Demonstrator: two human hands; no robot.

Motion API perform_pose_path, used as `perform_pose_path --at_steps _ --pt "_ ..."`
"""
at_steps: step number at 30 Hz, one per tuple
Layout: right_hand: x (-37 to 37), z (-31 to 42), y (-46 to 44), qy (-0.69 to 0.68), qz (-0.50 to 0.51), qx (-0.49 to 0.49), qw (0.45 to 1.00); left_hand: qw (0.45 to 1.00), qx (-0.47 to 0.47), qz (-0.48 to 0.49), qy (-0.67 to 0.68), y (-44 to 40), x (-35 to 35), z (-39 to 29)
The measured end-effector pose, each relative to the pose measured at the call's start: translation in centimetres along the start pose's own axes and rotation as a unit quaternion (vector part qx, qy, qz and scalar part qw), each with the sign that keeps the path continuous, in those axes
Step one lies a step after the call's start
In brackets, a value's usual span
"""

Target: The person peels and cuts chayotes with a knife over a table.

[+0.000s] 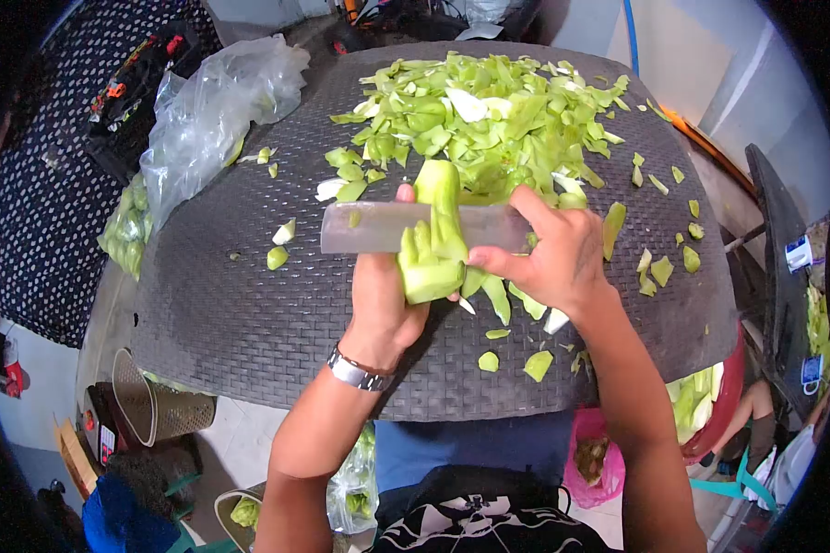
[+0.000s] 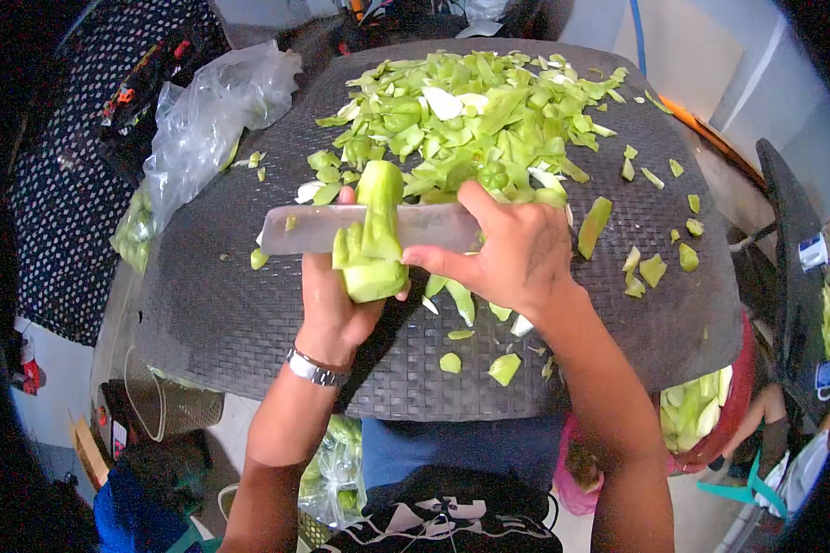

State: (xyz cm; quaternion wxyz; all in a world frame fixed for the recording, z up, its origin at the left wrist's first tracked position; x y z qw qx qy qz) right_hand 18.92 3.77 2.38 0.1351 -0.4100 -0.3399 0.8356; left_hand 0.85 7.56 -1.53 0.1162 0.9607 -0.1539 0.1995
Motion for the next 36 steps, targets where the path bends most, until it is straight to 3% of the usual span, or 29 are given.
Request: perform_pose_path --at_steps 3,7,10,14,17,18,19,20,23,24,27,29,31,32,36 --pt "-0.7 -1.6 -0.1 0.075 0.017 0.038 0.996 0.999 -0.019 0.032 0.019 -0.2 0.3 0.2" --pt "-3.1 -7.2 -0.5 0.09 -0.016 0.213 0.973 0.994 -0.046 0.084 0.052 -0.2 0.9 -0.7" --pt "-3.9 -8.5 -0.2 -0.006 0.05 0.364 0.93 0.994 -0.051 0.079 0.059 -0.6 0.9 -0.7" --pt "-4.3 -7.9 0.0 -0.008 0.132 0.415 0.9 0.996 -0.061 -0.007 0.064 -0.9 0.4 -0.5" --pt "-2.9 -8.5 0.0 -0.191 0.007 0.321 0.927 0.996 -0.048 -0.015 0.068 -0.8 0.4 -0.4" --pt "-1.4 -8.4 0.7 -0.406 0.084 0.401 0.817 0.996 -0.051 -0.013 0.072 -1.2 0.0 -0.1" --pt "-0.3 -7.1 1.3 -0.593 0.152 0.452 0.648 0.996 -0.054 -0.009 0.074 -1.4 -0.3 0.2" --pt "0.2 -5.2 1.4 -0.739 0.211 0.469 0.436 0.992 -0.07 -0.008 0.103 -1.5 -0.5 0.4" --pt "0.5 -2.7 0.8 -0.755 0.207 0.428 0.451 0.989 -0.092 0.012 0.112 -2.0 -1.2 0.9" --pt "0.0 -2.0 0.6 -0.769 0.228 0.415 0.43 0.992 -0.088 0.0 0.094 -2.0 -1.1 0.9" --pt "-1.0 -1.8 0.8 -0.464 0.127 0.463 0.745 0.992 -0.079 0.008 0.1 -1.7 -0.7 0.5" --pt "-0.5 -1.3 0.0 -0.226 0.027 0.182 0.957 0.992 -0.065 -0.011 0.104 -1.7 -1.0 0.7" --pt "-0.9 1.5 0.0 -0.083 0.091 0.102 0.987 0.993 -0.024 -0.044 0.111 -1.2 -0.5 0.5" --pt "-0.3 2.0 0.1 -0.081 0.127 0.112 0.982 0.992 -0.069 -0.041 0.098 -1.5 -0.9 1.0" --pt "1.4 3.5 1.0 -0.064 0.13 0.026 0.989 0.987 -0.067 0.056 0.133 -2.0 -0.9 1.3"
Point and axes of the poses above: each hand's wrist, its own y-axis away from the middle knuckle, its own x-axis out of the palm, z = x × y, the point moved 5 cm from there along -y, towards the middle knuckle, and after that the axes turned 12 degrees about -y, right-handed, at the moved point
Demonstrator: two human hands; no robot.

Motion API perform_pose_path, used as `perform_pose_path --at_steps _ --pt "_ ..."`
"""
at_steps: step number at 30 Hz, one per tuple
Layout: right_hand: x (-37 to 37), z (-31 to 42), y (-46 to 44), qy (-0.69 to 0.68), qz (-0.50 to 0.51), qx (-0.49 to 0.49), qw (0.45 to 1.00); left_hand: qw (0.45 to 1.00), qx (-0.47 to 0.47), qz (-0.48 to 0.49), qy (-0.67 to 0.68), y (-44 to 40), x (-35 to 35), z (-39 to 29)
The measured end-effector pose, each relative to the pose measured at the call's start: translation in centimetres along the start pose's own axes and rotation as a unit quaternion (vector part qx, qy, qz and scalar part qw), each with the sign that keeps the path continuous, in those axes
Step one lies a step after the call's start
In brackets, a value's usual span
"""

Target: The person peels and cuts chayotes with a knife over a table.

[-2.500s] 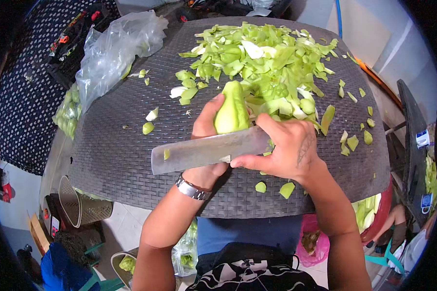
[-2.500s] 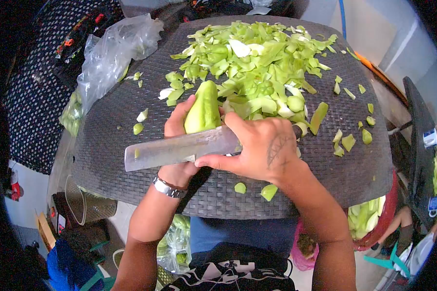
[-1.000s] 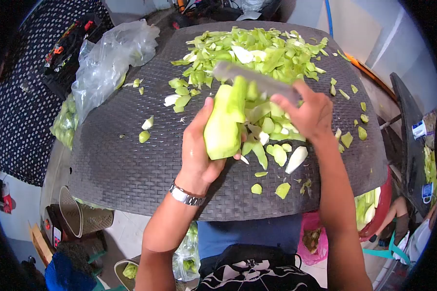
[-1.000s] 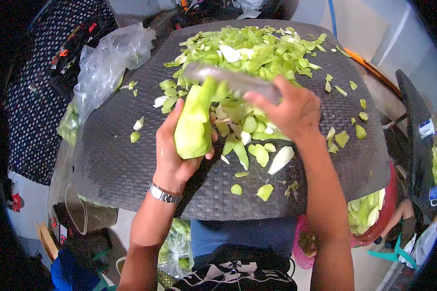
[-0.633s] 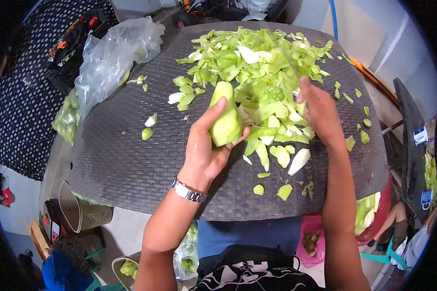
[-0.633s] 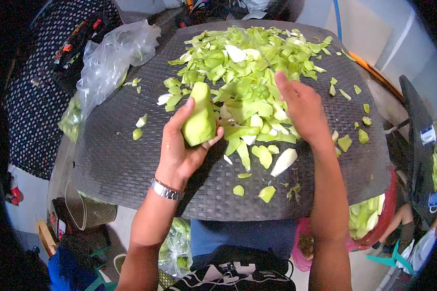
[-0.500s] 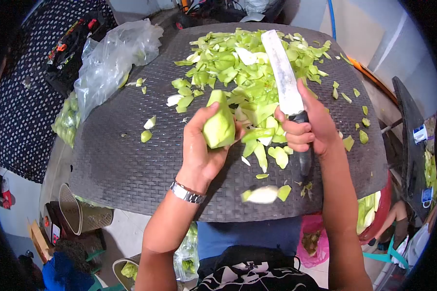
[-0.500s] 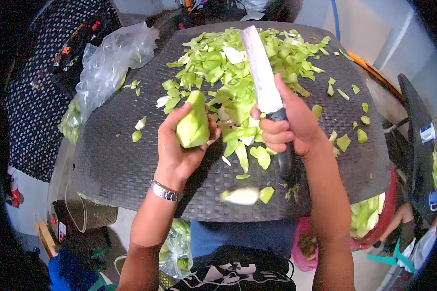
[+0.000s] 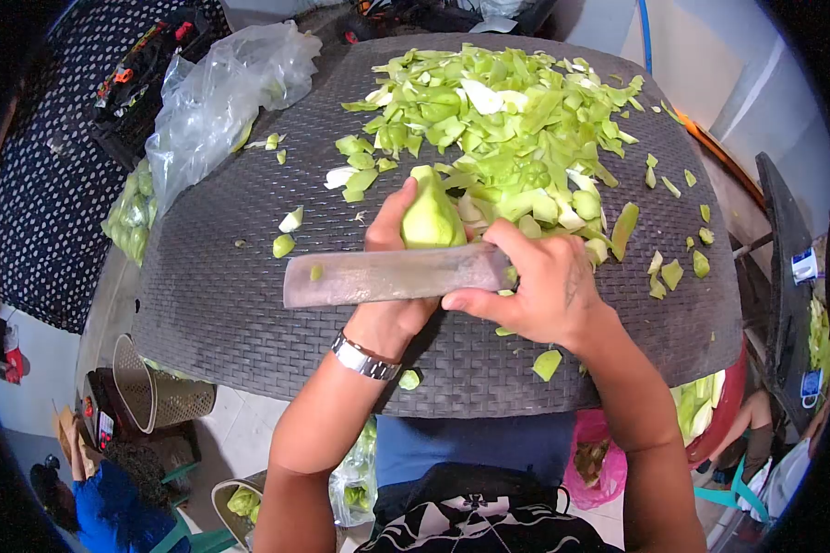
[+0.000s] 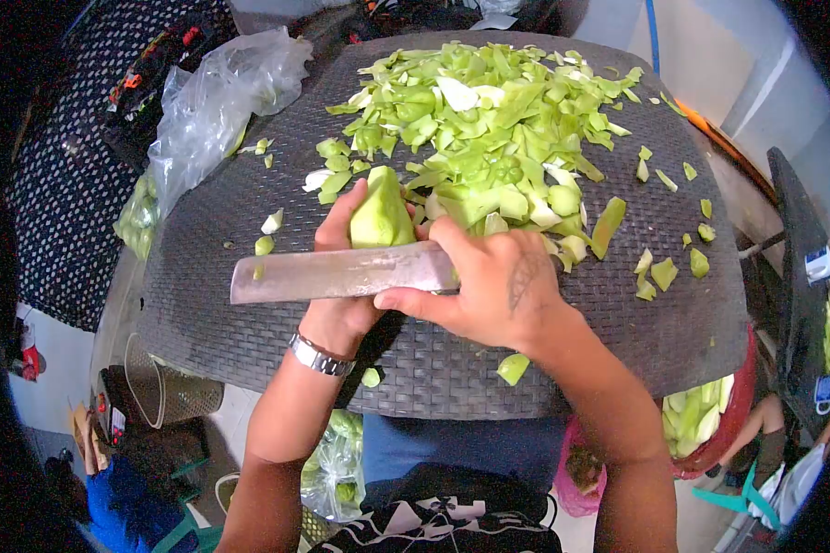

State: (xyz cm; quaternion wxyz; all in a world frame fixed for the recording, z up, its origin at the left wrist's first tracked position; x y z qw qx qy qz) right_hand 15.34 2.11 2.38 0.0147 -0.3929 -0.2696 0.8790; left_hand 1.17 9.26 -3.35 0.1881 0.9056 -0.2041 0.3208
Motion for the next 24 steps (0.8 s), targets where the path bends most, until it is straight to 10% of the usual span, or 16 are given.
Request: perform_pose_path --at_steps 15,20,24 --pt "-1.4 -5.1 -0.7 0.018 -0.07 0.083 0.994 0.993 0.037 0.064 -0.094 1.2 1.4 0.0" --pt "-1.0 -2.5 -0.5 -0.036 -0.065 0.035 0.997 0.997 0.048 -0.061 -0.005 0.9 1.9 -0.4" --pt "0.3 -1.3 -0.2 -0.002 -0.047 -0.019 0.999 0.998 0.036 0.054 0.013 0.5 1.6 -0.2"
Point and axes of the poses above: each hand's wrist, its own y-axis away from the middle knuckle, its own x-axis out of the palm, z = x × y, the point moved 5 cm from there along -y, towards the middle knuckle, and after that the axes turned 12 degrees about -y, right-handed, at the moved point
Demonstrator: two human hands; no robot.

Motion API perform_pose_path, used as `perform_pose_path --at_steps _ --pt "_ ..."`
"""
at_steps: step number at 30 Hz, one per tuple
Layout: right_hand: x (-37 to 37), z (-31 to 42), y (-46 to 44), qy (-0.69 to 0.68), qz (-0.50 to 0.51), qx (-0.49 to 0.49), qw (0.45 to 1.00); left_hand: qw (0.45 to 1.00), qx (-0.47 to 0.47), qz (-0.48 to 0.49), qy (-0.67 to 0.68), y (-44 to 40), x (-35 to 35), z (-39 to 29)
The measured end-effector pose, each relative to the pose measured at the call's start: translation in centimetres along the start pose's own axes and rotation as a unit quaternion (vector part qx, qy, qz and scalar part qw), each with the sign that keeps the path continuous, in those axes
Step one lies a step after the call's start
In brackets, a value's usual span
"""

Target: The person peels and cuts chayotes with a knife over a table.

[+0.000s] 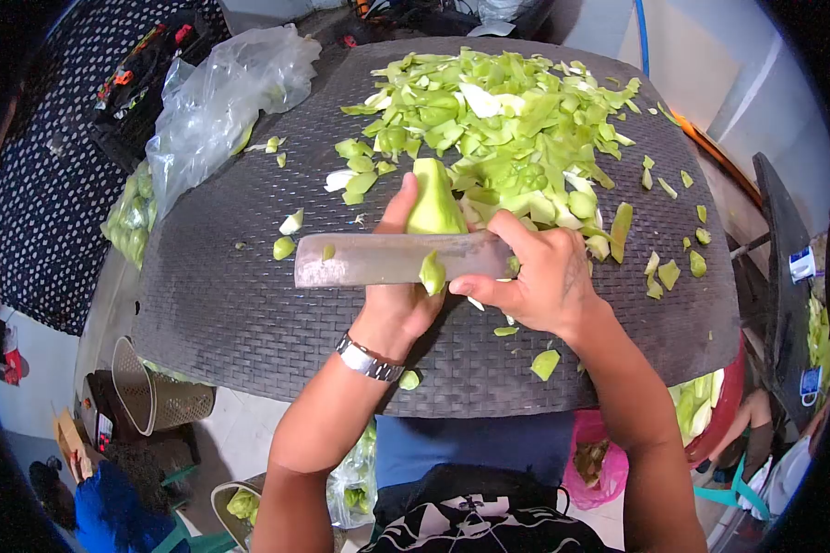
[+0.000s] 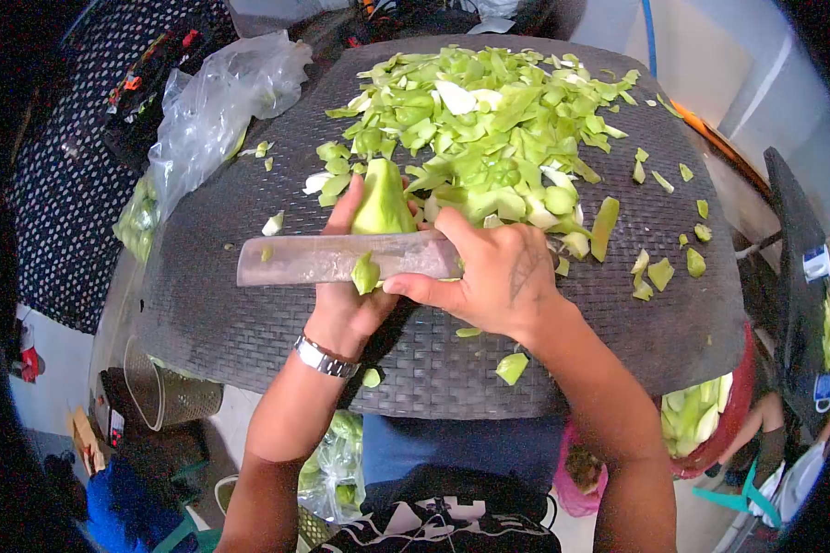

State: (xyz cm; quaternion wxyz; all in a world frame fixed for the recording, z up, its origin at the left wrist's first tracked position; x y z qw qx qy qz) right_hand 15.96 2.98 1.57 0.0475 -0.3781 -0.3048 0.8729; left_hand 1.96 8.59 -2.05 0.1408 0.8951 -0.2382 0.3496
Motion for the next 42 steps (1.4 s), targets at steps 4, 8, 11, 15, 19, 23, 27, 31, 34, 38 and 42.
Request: perform_pose_path --at_steps 4,8,11,15,19,23,27,31,34,38,42 --pt "-0.5 -0.1 0.0 -0.006 0.007 0.005 1.0 0.998 0.014 -0.034 -0.042 0.3 1.0 -0.1" --pt "-1.4 -1.5 -0.2 0.002 -0.017 0.019 1.0 0.997 0.023 0.019 -0.072 0.8 0.5 -0.2" --pt "-2.4 -2.9 -0.5 0.016 -0.029 0.065 0.997 0.994 0.044 0.035 -0.091 1.2 1.2 -0.6" --pt "-1.7 -1.5 -0.4 0.005 -0.041 0.0 0.999 0.997 0.031 -0.047 -0.045 0.6 0.8 -0.2" --pt "-1.6 -0.7 -0.2 0.0 -0.038 -0.028 0.999 0.997 0.009 -0.011 -0.072 1.3 -0.2 0.4" --pt "-3.7 -3.7 -0.7 0.042 -0.069 0.051 0.995 0.995 -0.017 0.042 -0.09 1.6 2.1 0.3" --pt "-4.9 -7.2 -0.8 0.051 -0.106 0.14 0.983 0.992 -0.043 0.085 -0.079 1.6 2.3 0.3" --pt "-5.4 -9.2 -0.3 -0.197 -0.087 0.269 0.939 1.0 -0.012 -0.026 -0.01 0.8 1.0 -0.5" --pt "-4.7 -4.3 -0.2 -0.604 0.06 0.383 0.697 0.992 0.02 -0.123 0.015 0.3 -1.0 -1.1" --pt "-1.9 -4.3 0.1 -0.774 0.112 0.387 0.489 0.984 0.007 -0.175 0.013 0.4 -0.6 -1.3" --pt "-2.6 -5.8 0.6 -0.579 -0.005 0.429 0.693 0.988 -0.031 -0.148 -0.024 0.2 -1.3 -0.8"
Point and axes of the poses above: each hand's wrist, its own y-axis away from the middle knuckle, its own x-axis out of the palm, z = x × y, the point moved 5 cm from there along -y, towards the middle knuckle, and after that the axes turned 12 degrees about -y, right-handed, at the moved point
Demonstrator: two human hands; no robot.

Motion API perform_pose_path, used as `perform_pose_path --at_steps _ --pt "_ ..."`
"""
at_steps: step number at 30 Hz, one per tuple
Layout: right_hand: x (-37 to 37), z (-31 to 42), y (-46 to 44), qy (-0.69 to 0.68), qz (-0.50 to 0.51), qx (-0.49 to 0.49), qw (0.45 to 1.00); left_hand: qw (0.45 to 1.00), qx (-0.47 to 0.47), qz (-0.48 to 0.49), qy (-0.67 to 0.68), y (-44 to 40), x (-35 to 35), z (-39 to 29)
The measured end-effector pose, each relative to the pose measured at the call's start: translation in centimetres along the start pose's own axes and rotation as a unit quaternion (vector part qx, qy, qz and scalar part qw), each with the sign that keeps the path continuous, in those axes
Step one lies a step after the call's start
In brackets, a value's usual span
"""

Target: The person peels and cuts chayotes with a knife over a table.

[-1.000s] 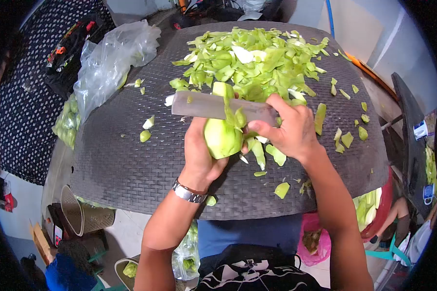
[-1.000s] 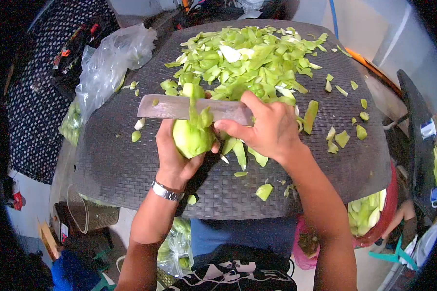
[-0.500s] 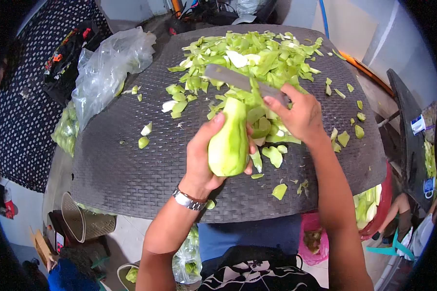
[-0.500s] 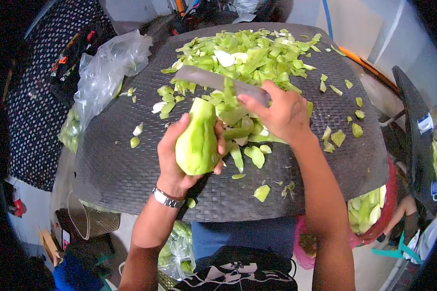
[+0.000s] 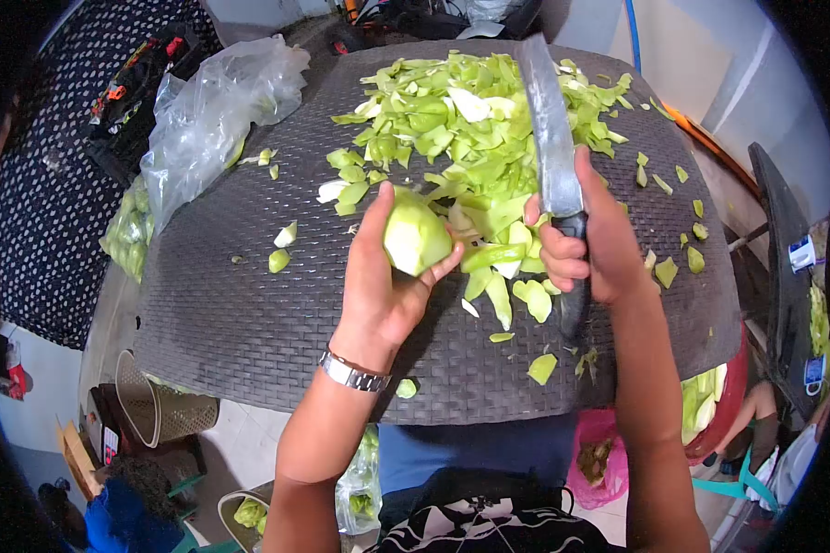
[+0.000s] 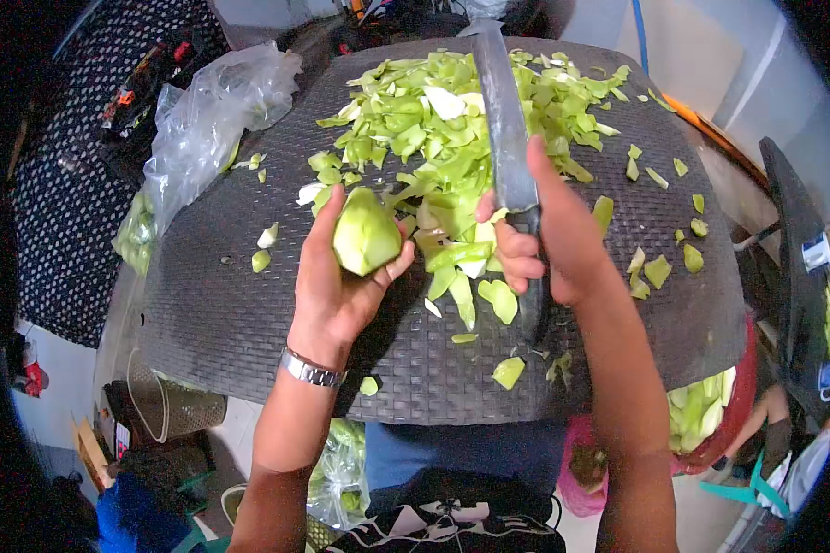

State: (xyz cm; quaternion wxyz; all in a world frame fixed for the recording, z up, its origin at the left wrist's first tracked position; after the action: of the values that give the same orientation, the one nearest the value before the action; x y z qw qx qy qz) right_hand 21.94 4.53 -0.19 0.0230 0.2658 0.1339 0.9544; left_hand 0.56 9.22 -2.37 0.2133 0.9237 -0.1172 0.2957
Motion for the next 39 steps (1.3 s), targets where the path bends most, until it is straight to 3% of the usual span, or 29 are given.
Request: perform_pose_path --at_steps 1,2,3,5,6,9,10,16,20,26,29,30,35,39 --pt "-0.2 0.7 0.2 0.114 -0.094 -0.061 0.987 1.0 -0.005 0.02 -0.016 -0.1 0.0 -0.1" --pt "0.5 1.2 0.3 0.255 -0.082 -0.181 0.946 0.999 -0.01 0.037 -0.033 0.0 0.0 -0.1" --pt "1.4 1.7 0.8 0.391 -0.104 -0.299 0.865 0.999 -0.001 0.04 -0.031 0.4 0.1 -0.1" --pt "4.1 1.4 2.6 0.556 -0.041 -0.384 0.736 0.998 0.017 0.048 -0.026 0.9 1.0 0.0" --pt "4.5 0.3 2.6 0.578 -0.015 -0.365 0.729 1.0 0.025 0.009 -0.011 0.2 0.5 0.6" --pt "6.5 -1.3 3.1 0.58 0.032 -0.399 0.709 0.992 0.011 0.123 0.012 -0.1 0.5 0.7" --pt "6.8 -1.6 3.1 0.58 0.029 -0.428 0.693 0.993 0.008 0.114 -0.002 0.4 0.9 0.5" --pt "7.0 -1.7 3.2 0.579 0.045 -0.432 0.69 0.989 0.058 0.131 -0.024 0.8 0.8 0.1" --pt "5.0 -1.0 1.9 0.595 -0.012 -0.466 0.655 0.993 0.088 0.07 -0.03 0.9 1.1 0.0" --pt "5.6 -0.8 2.5 0.606 -0.018 -0.473 0.639 0.992 0.095 0.077 -0.039 1.3 1.2 -0.4" --pt "4.4 -0.1 1.8 0.617 -0.056 -0.466 0.632 0.978 0.037 0.205 -0.032 1.4 0.8 -0.2" --pt "3.2 0.5 1.0 0.621 -0.097 -0.428 0.65 0.978 0.05 0.197 -0.044 1.3 0.7 0.1" --pt "5.1 -0.3 2.0 0.58 -0.023 -0.476 0.661 0.991 0.051 0.111 -0.048 1.2 1.3 0.4" --pt "5.7 -1.0 2.4 0.559 0.019 -0.453 0.694 0.984 0.068 0.16 -0.048 1.2 1.4 0.3"
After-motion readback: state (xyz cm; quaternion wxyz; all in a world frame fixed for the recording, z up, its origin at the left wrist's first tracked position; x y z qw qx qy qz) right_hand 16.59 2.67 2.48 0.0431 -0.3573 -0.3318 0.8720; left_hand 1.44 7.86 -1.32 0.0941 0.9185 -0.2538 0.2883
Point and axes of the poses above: each hand's wrist, its own y-axis away from the middle knuckle, its own x-axis out of the palm, z = x × y, the point moved 5 cm from there along -y, towards the middle knuckle, and after that the axes turned 12 degrees about -y, right-handed, at the moved point
